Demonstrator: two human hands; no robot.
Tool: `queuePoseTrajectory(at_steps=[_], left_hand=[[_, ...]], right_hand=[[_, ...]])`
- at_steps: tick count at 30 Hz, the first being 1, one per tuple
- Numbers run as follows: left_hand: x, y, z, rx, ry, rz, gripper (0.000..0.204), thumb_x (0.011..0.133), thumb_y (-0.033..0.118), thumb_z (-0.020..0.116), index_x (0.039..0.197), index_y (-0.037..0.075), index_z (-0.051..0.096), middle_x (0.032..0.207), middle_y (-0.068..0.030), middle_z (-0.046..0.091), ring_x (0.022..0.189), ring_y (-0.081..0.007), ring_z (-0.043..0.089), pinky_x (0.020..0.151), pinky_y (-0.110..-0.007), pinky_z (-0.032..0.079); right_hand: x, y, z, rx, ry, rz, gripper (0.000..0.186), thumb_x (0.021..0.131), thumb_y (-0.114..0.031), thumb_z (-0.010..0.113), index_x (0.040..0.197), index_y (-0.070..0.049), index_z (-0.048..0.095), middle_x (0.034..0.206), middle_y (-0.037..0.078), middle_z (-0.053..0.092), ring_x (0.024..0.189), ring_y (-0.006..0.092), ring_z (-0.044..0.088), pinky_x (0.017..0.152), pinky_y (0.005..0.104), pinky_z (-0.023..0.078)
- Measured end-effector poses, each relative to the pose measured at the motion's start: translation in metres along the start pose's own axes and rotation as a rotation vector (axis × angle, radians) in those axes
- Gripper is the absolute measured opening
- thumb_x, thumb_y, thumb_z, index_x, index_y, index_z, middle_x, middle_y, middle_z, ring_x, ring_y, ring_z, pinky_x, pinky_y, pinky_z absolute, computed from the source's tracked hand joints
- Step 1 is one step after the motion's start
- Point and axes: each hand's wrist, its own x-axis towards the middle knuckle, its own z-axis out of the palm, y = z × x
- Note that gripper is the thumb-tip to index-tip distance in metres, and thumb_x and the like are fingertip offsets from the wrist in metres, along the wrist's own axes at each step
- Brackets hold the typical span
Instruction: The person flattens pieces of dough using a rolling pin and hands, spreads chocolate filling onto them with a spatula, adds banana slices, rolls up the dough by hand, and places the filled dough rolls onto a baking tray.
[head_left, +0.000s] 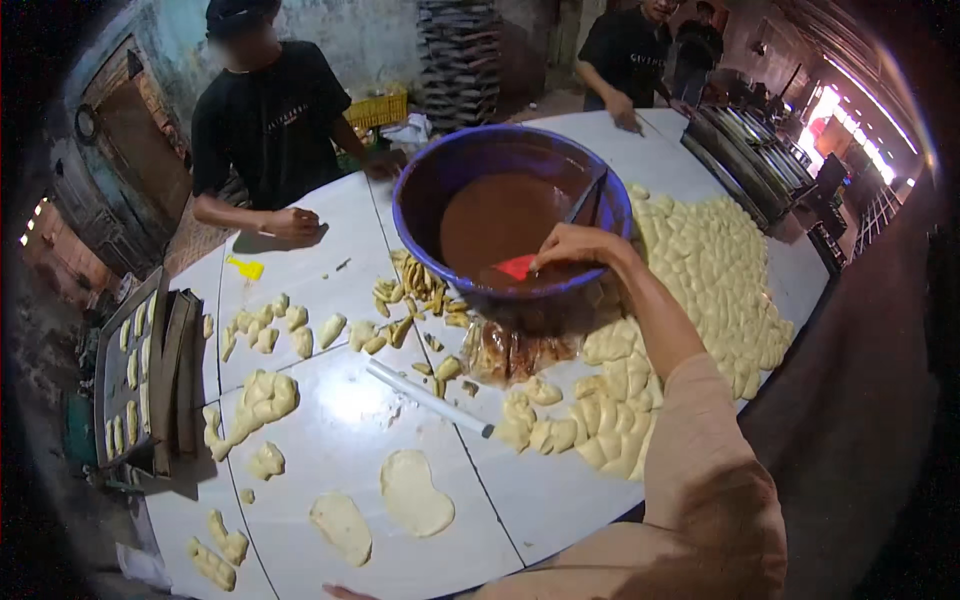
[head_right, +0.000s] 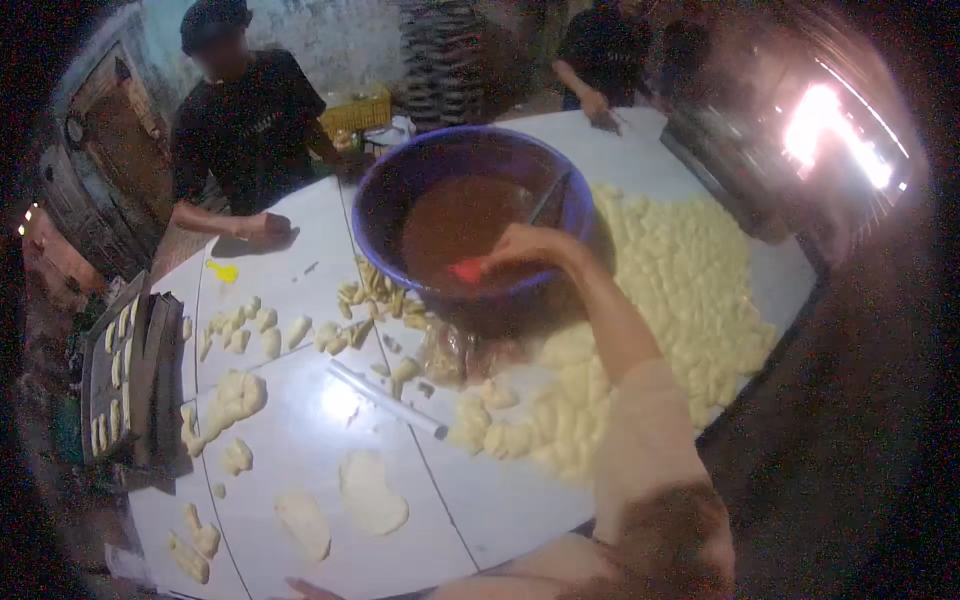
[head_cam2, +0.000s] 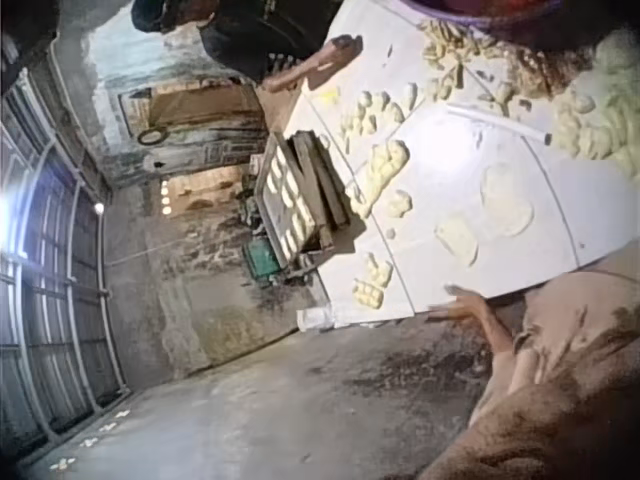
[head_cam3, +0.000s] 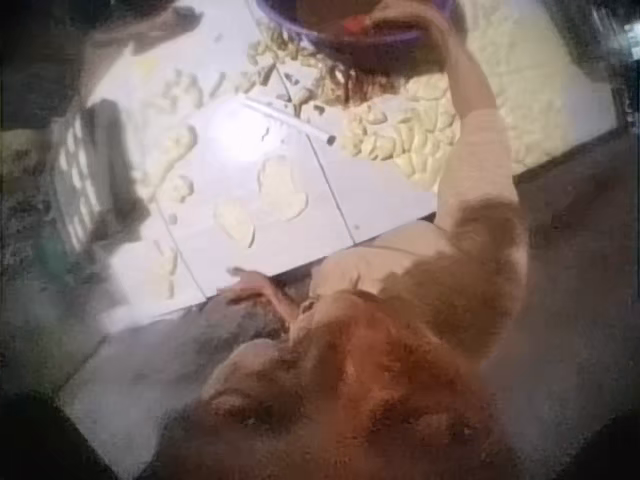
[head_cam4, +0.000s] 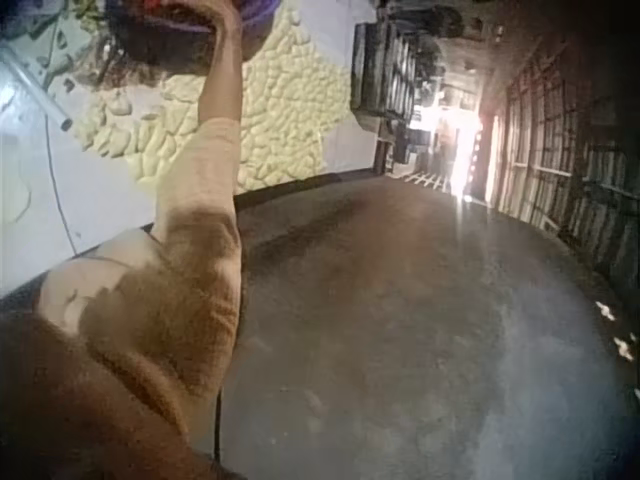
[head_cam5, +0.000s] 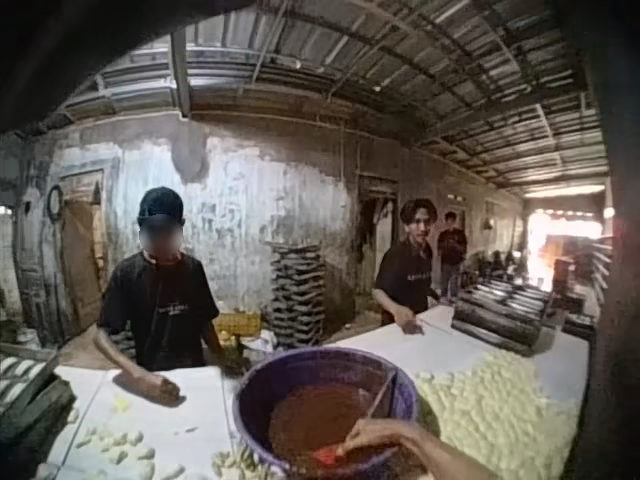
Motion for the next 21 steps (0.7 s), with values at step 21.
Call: queuePoseTrajectory(at_steps=[21], left_hand=[[0.048, -0.133, 0.12, -0.65, -0.117, -0.474, 0.072, 0.109, 0.05, 0.043, 0.158, -0.002, 0.033, 0.164, -0.0248, 0.029, 0.146, -0.0374, 0.036, 0.117, -0.051, 0.032]], right_hand=[[-0.033, -0.003, -0.007, 0.008, 0.064, 0.043, 0.044, 0.084, -0.049, 0.079, 0.091, -0.005, 0.083, 0.072, -0.003, 0.066, 0.067, 0.0097, 0.055, 0.059, 0.0339, 0.042]])
